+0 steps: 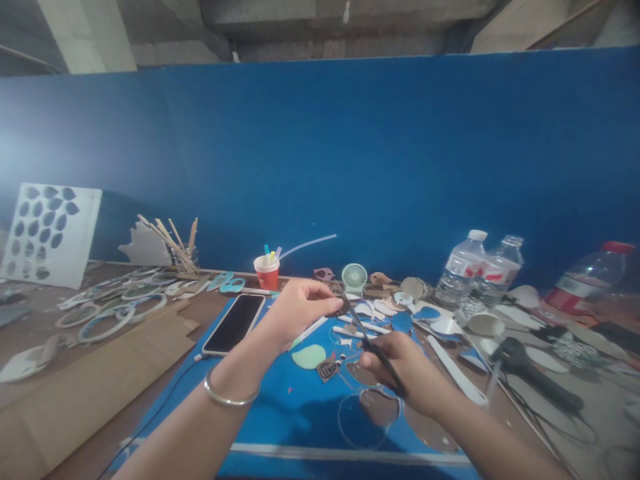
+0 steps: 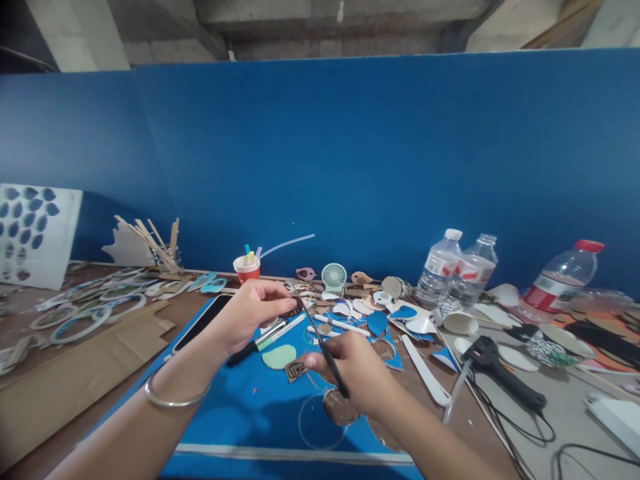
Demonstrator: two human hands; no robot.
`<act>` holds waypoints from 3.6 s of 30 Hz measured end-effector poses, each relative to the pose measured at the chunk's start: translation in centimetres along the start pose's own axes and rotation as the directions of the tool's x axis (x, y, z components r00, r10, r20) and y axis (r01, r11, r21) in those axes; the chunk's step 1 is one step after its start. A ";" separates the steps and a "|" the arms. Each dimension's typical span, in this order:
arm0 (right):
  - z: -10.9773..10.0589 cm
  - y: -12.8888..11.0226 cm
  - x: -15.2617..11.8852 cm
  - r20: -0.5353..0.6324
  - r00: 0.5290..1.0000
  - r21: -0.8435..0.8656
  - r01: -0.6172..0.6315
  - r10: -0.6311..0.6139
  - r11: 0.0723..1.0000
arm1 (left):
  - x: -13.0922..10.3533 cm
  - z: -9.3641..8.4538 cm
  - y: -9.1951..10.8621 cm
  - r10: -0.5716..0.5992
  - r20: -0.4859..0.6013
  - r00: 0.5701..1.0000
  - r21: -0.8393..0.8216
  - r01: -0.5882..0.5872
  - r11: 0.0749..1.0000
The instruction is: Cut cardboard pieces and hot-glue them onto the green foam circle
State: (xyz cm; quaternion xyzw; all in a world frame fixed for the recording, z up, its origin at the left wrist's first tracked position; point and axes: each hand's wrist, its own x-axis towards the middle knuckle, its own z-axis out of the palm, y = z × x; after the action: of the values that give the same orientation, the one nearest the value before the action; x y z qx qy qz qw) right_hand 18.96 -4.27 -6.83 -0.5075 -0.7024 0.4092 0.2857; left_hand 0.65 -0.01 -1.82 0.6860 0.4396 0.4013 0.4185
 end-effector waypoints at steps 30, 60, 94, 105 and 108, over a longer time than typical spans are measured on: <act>0.8 0.0 0.7 -0.194 0.981 0.461 0.070 0.023 0.885 | 0.2 1.2 -1.3 0.055 0.281 0.958 0.302 -0.143 0.942; 1.8 6.5 4.1 -0.380 0.920 0.095 -0.061 0.092 0.994 | 2.2 2.2 -8.4 -0.153 0.407 0.900 0.665 -0.178 0.725; 0.5 3.6 3.1 -0.324 0.942 0.384 0.046 0.088 0.922 | 1.5 3.8 -5.3 -0.043 0.295 0.955 0.209 -0.021 0.978; 1.0 2.7 2.6 -0.237 0.971 0.444 0.129 -0.023 0.887 | 1.3 3.2 -4.0 -0.072 0.134 0.988 -0.153 0.093 0.984; 2.2 3.3 2.5 -0.219 0.974 0.401 0.149 -0.063 0.904 | 1.2 3.3 -3.6 -0.081 -0.020 0.996 -0.287 0.072 0.955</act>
State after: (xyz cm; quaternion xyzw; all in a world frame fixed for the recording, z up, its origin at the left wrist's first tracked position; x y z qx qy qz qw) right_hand 17.93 -2.08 -10.85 -0.4348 -0.5936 0.4794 0.4782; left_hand 3.06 1.36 -6.00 0.5942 0.4098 0.4549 0.5216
